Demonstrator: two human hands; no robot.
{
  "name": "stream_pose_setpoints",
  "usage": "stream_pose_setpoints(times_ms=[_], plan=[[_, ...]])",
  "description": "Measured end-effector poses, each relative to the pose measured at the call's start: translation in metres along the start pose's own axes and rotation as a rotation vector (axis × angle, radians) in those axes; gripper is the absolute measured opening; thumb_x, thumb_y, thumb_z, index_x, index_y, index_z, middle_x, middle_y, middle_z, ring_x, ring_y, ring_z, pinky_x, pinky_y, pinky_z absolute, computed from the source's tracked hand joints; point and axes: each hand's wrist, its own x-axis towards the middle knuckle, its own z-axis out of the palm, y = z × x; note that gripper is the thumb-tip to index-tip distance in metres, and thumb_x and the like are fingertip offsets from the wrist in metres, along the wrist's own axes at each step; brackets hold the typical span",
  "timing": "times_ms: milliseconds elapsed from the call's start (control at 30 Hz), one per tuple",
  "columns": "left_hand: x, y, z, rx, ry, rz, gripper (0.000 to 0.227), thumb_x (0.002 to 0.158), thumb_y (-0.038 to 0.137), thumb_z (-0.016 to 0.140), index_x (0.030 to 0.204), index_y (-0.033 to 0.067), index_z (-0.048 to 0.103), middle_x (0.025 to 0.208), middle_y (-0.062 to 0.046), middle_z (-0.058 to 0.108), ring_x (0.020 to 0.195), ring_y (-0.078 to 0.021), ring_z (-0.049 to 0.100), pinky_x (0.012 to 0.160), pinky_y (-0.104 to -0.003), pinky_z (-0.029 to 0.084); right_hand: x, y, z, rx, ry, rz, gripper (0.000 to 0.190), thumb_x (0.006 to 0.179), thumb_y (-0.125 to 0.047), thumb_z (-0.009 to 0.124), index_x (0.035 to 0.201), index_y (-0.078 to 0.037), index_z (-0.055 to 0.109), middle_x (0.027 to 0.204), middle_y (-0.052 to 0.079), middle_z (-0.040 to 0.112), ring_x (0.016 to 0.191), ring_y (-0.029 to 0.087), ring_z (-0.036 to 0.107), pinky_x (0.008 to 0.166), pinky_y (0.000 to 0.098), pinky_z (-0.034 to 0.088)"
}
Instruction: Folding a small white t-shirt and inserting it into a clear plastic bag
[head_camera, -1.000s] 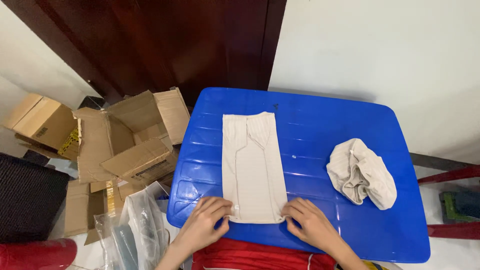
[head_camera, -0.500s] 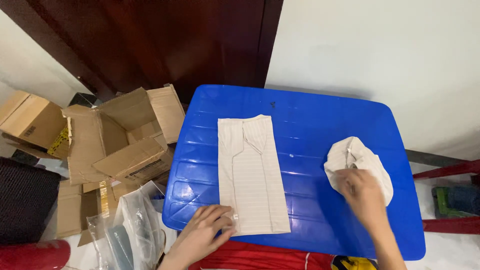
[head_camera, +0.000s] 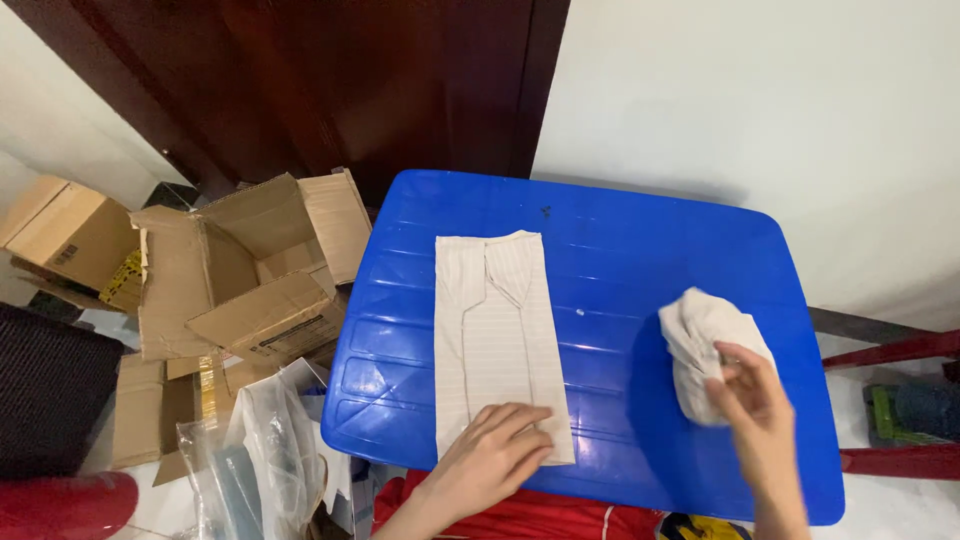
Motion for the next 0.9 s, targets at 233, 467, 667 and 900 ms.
stream_pose_setpoints(times_ms=[233, 467, 667, 900], plan=[[0.064, 0.063, 0.019, -0.378, 0.097, 0.267, 0.044, 0.102, 0.040, 0.030, 0.136, 0.0126, 0.034, 0.140, -0.014, 0.041, 0.134, -0.0322, 0.042, 0.113, -0.046, 0.036, -0.033, -0.019, -0.054, 0.071, -0.364, 0.018, 0.038, 0.068, -0.006, 0.067, 0.106, -0.007, 0.065, 0.093, 0.004, 0.065, 0.068, 0.016, 0.061, 0.055, 0.0280, 0.051], [0.060, 0.075, 0.054, -0.985, -0.497, 0.124, 0.025, 0.105, 0.019, 0.037, 0.129, 0.0137, 0.043, 0.129, -0.004, 0.048, 0.123, -0.0161, 0.052, 0.111, -0.031, 0.045, -0.040, -0.047, -0.069, 0.152, -0.420, -0.248, 0.016, 0.072, -0.018, 0.066, 0.086, -0.010, 0.066, 0.076, 0.001, 0.067, 0.060, 0.014, 0.064, 0.052, 0.0258, 0.052], [0.071, 0.076, 0.014, -1.174, -0.558, -0.180, 0.037, 0.097, 0.036, 0.042, 0.117, 0.0056, 0.050, 0.118, -0.003, 0.050, 0.111, -0.0104, 0.047, 0.101, -0.025, 0.037, -0.052, -0.072, -0.068, 0.246, -0.450, -0.498, 0.021, 0.075, -0.031, 0.066, 0.065, -0.013, 0.066, 0.058, -0.001, 0.069, 0.051, 0.014, 0.067, 0.048, 0.0237, 0.053], [0.094, 0.065, -0.069, -0.279, -0.115, 0.273, 0.033, 0.088, 0.035, 0.047, 0.074, 0.0074, 0.058, 0.067, -0.002, 0.058, 0.065, -0.0163, 0.056, 0.100, -0.041, 0.035, -0.037, -0.109, -0.056, -0.312, -0.333, -0.287, 0.034, 0.060, -0.019, 0.073, 0.094, -0.015, 0.073, 0.083, -0.002, 0.078, 0.059, 0.007, 0.067, 0.046, 0.0211, 0.052]])
